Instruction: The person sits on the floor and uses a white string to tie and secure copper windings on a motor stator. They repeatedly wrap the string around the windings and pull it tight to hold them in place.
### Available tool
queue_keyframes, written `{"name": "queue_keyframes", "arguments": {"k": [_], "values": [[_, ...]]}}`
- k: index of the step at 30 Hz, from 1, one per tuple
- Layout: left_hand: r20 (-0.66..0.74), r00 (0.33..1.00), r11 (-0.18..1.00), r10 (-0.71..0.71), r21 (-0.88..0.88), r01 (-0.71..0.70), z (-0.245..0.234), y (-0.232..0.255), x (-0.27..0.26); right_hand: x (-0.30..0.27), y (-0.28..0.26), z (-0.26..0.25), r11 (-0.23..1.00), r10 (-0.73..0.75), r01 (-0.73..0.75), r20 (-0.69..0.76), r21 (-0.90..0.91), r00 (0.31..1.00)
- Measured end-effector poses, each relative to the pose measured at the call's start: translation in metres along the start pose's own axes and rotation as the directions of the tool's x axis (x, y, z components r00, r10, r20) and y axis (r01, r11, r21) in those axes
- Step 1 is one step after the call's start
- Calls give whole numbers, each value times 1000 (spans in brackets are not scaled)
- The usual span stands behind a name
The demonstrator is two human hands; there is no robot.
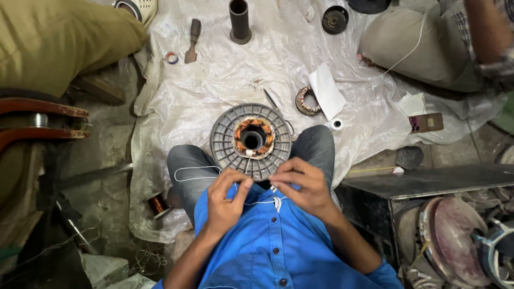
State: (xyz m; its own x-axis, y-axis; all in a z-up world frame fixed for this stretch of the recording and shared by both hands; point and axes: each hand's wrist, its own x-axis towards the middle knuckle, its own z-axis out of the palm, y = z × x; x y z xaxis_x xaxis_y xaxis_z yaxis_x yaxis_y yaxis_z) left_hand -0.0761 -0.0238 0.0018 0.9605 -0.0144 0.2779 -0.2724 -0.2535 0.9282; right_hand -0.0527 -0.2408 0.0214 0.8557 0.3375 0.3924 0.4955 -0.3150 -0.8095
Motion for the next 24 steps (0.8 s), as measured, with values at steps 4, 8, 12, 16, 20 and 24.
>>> {"name": "queue_keyframes", "arguments": {"k": [4, 8, 12, 16, 20, 24], "values": [[-45, 998, 997, 53, 66, -50, 6, -4, 10, 4, 11, 0, 991, 25, -16, -69, 130, 997], [-22, 968, 921, 252, 313, -232, 1, -11, 31, 10, 27, 3, 878, 126, -62, -104, 475, 986], [44, 978, 906, 202, 371, -204, -1, -30, 51, 17, 42, 11, 843, 176, -66, -158, 534, 972], [86, 983, 927, 162, 329, -182, 1, -46, 46, 20, 48, 17, 941, 137, -72, -178, 330, 974], [61, 986, 946, 154, 278, -165, 1, -55, 39, 20, 48, 25, 964, 115, -69, -169, 257, 979], [81, 980, 940, 180, 280, -196, 2, -58, 38, 17, 45, 27, 975, 127, -92, -165, 202, 978]]}}
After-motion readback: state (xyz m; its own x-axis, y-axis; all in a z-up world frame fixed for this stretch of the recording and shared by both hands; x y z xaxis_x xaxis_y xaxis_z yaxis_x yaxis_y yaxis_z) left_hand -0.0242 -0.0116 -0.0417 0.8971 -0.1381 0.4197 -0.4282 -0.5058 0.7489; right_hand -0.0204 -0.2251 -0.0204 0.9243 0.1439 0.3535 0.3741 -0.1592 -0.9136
